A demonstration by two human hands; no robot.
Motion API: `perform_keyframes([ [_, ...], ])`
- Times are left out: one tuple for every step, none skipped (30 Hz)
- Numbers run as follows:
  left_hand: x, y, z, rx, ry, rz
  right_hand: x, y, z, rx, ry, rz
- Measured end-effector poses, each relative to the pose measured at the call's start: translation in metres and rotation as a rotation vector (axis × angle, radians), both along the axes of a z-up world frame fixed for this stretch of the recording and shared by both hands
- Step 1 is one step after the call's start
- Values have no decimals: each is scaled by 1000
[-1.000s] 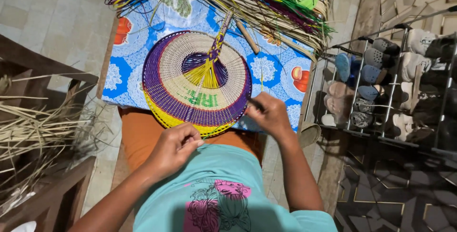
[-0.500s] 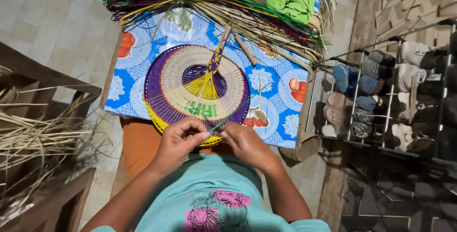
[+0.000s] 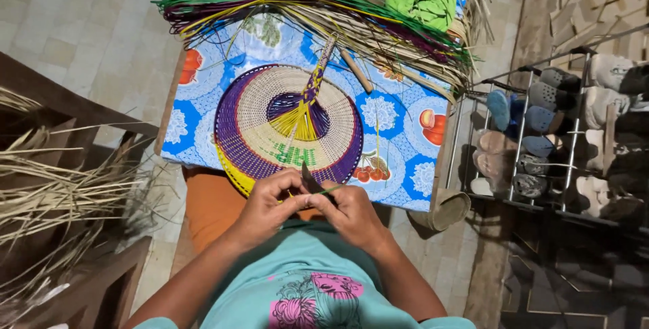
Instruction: Weaving a decorative fan using dried plant fibers and a circular frame
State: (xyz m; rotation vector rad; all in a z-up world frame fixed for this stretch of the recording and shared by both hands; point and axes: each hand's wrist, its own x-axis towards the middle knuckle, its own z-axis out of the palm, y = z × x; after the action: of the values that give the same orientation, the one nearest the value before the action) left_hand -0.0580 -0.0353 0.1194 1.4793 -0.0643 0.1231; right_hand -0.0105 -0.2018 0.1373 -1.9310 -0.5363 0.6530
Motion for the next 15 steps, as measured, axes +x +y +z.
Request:
perform_keyframes([
  [1,1,3,29,-7,-20,-1,0,-1,53,46,-11],
  [1,1,5,35,-13,-20,0,-3,-7,59,40,-11],
  [2,2,6,77,-32,-45,0,-5,-12,101,117,-8],
  [0,2,8,118,-46,-64,0,-8,-17,141,199,1],
  [0,3,12,122,-47,-59,-2,-9,-20,145,198,7],
  [0,5,17,131,-49,-83,-1,-10,-23,170,260,-6],
  [-1,8,21,139,-50,-106,-1,-10,-27,194,322,-18],
  [0,13,18,140,-53,-80,-1,-12,-29,190,320,8],
  [-1,18,16,171,-48,-68,-1,-15,-31,292,391,-61],
  [0,23,14,203,-43,-57,-1,-17,-34,395,463,-132],
  [-2,28,13,205,-46,-33,1,-20,-29,392,462,-107],
  [-4,33,13,255,17,-76,1,-23,-25,430,541,-111],
  [-5,37,12,303,80,-119,2,-27,-22,467,622,-115],
  [-7,42,10,302,81,-111,5,-34,-24,463,624,-108],
  [-9,47,9,333,144,-101,9,-41,-26,485,655,-133],
])
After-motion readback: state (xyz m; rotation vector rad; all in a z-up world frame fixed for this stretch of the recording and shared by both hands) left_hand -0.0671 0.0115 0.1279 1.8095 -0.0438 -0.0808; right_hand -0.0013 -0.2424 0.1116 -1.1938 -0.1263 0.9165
